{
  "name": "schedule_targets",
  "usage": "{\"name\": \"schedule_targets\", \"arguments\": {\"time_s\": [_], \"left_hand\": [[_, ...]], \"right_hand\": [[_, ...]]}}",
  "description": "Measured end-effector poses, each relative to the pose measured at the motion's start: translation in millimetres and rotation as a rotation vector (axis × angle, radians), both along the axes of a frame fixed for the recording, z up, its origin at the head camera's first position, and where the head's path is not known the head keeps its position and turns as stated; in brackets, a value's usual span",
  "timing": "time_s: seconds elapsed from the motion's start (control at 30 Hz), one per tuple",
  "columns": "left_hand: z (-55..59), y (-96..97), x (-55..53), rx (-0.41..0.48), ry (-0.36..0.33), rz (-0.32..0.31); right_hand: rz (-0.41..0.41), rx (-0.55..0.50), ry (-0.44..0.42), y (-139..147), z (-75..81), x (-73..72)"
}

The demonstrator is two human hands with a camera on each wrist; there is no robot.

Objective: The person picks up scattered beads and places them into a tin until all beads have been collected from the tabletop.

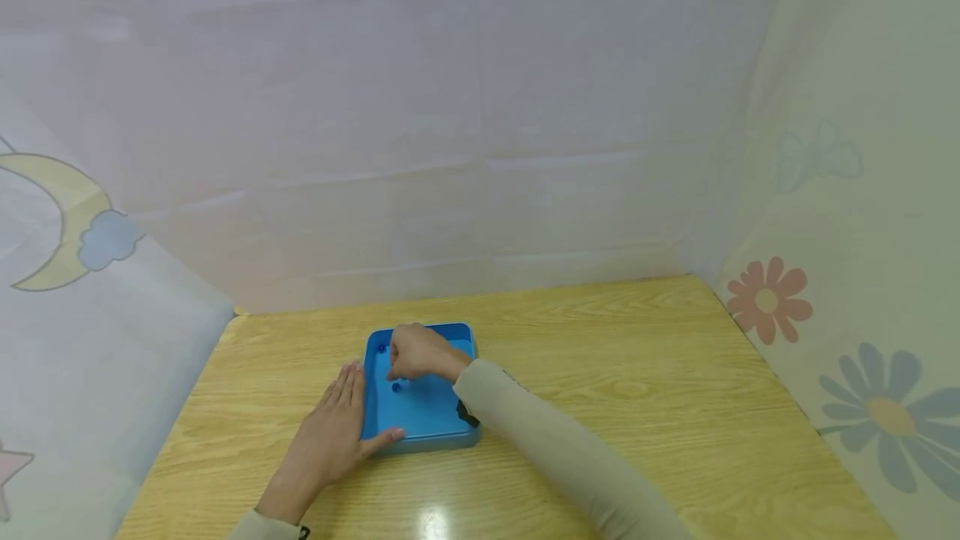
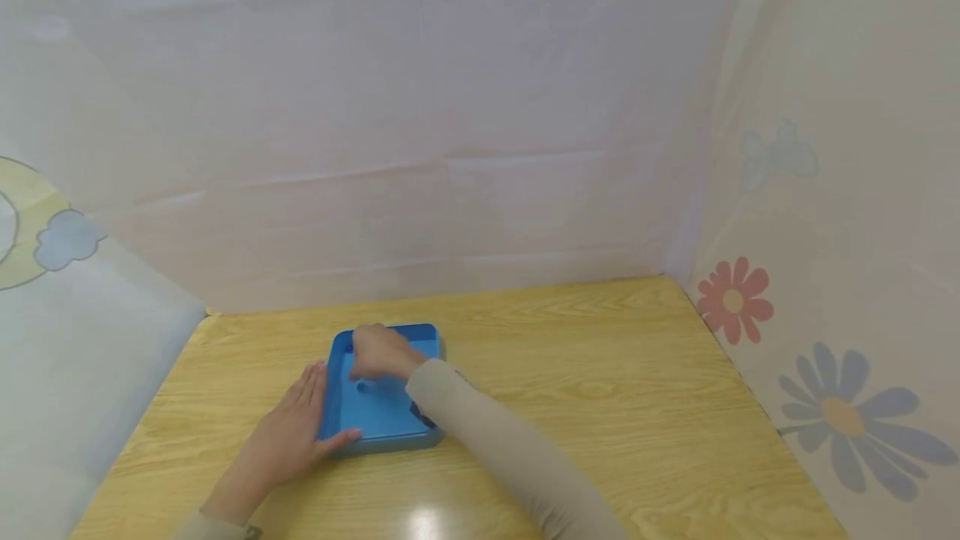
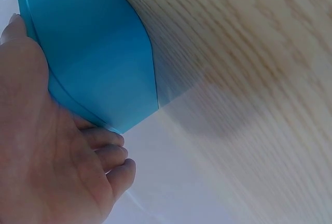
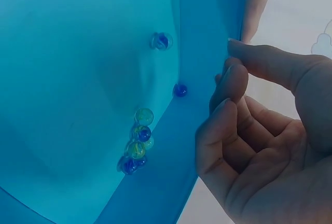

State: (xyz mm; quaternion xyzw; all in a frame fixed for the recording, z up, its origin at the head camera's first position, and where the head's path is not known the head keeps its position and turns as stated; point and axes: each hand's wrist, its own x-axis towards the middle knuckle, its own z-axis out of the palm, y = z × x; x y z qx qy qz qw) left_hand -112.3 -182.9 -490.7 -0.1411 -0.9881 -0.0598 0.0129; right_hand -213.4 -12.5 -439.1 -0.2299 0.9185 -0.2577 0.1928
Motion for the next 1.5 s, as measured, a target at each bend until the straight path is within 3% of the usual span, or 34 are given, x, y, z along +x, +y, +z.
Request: {"name": "schedule_targets", "arguments": {"time_s": [0.4, 0.63, 0.97, 1.13, 1.3, 1.4, 1.5], "left_hand": [[2.3, 3.9, 0.3, -0.011, -0.014, -0.004], [6.3, 3.3, -1.8, -0.064, 0.001, -0.009], [22.5, -6.9, -12.2, -0.118, 0.091, -0.024], [27.6, -6.2, -17.8, -0.096, 0.141, -0.053], [31.6, -9.0, -22.3, -0.067, 0.235, -0.08], [31.8, -14.7, -24.9, -0.041, 0.27, -0.062], [33.2, -22.1, -26.6, 0.006, 0.261, -0.021]], "right_hand": [[-0.024, -0.059, 0.038, 16.5, 11.9, -0.1], [-0.025, -0.115, 0.057, 33.3, 19.5, -5.0], [-0.105, -0.208, 0.081, 64.3, 25.0, -17.2], [-0.126, -0.242, 0.099, 81.9, 28.1, -20.7], [-0.129, -0.36, 0.079, 106.5, 25.7, -26.1], [-0.139, -0.42, 0.081, 125.6, 23.4, -29.3], [-0.168, -0.433, 0.098, 146.7, 20.8, -31.2]]}}
